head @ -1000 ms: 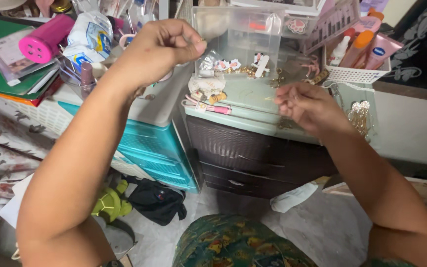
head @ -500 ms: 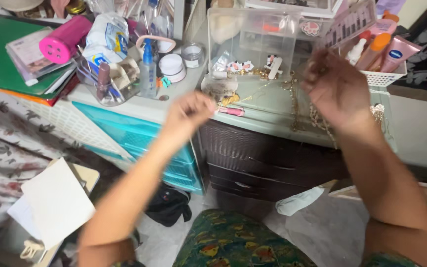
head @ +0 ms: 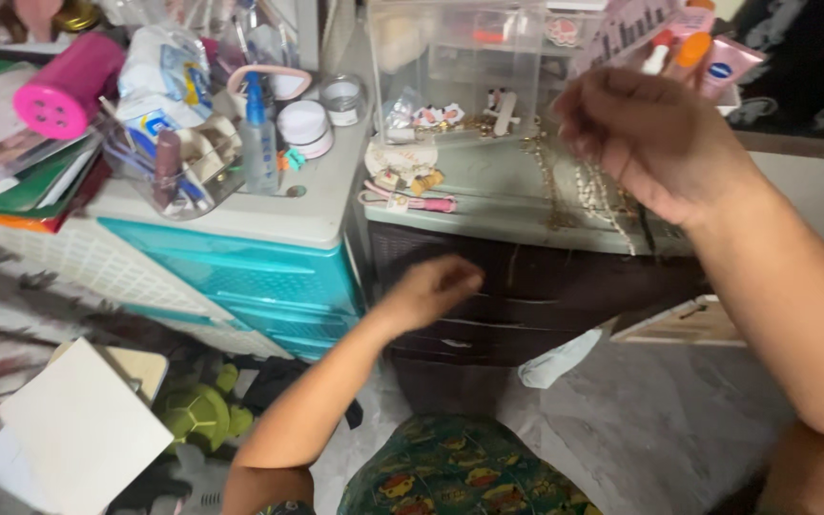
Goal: The person handles necklaces and earrings at a dresser, fastening a necklace and trying pieces on, then places jewelry items into a clear plastic storage box and arranges necklaces and earrings on the dresser surface.
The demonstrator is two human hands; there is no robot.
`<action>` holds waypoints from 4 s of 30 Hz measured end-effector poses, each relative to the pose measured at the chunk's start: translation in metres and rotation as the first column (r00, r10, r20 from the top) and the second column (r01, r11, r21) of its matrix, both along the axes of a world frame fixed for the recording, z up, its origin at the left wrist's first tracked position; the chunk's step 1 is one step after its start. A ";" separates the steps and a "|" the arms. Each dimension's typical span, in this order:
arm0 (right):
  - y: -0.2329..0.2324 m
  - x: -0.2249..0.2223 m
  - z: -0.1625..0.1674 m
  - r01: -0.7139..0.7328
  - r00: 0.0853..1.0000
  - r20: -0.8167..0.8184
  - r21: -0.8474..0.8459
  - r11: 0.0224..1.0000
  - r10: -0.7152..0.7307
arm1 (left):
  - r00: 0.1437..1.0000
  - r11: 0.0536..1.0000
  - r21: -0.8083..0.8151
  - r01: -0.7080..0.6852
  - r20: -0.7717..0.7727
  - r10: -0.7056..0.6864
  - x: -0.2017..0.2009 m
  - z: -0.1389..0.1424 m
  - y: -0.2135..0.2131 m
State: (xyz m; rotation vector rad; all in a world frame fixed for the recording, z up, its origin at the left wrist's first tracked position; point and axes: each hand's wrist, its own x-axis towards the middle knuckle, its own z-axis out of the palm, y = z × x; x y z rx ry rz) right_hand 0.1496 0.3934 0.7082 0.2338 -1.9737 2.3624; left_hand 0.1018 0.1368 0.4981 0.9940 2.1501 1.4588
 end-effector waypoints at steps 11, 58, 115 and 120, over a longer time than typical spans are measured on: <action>0.052 0.017 0.028 -0.044 0.976 0.197 0.584 0.810 -0.088 | 0.852 0.699 0.702 0.137 0.276 -0.445 -0.012 0.095 0.148; 0.354 -0.289 -0.119 0.025 0.886 -0.157 0.956 0.292 0.437 | 0.822 0.815 0.170 -0.554 -0.043 0.567 -0.081 0.068 0.281; 0.255 -0.185 0.076 0.242 0.812 -0.363 0.922 0.303 0.457 | 0.849 0.902 -0.052 -0.429 -0.363 0.383 -0.071 0.079 0.231; 0.208 -0.147 0.099 0.222 0.777 -0.241 0.969 0.105 0.581 | 0.744 0.861 0.168 -0.481 -0.442 0.502 -0.071 0.126 0.215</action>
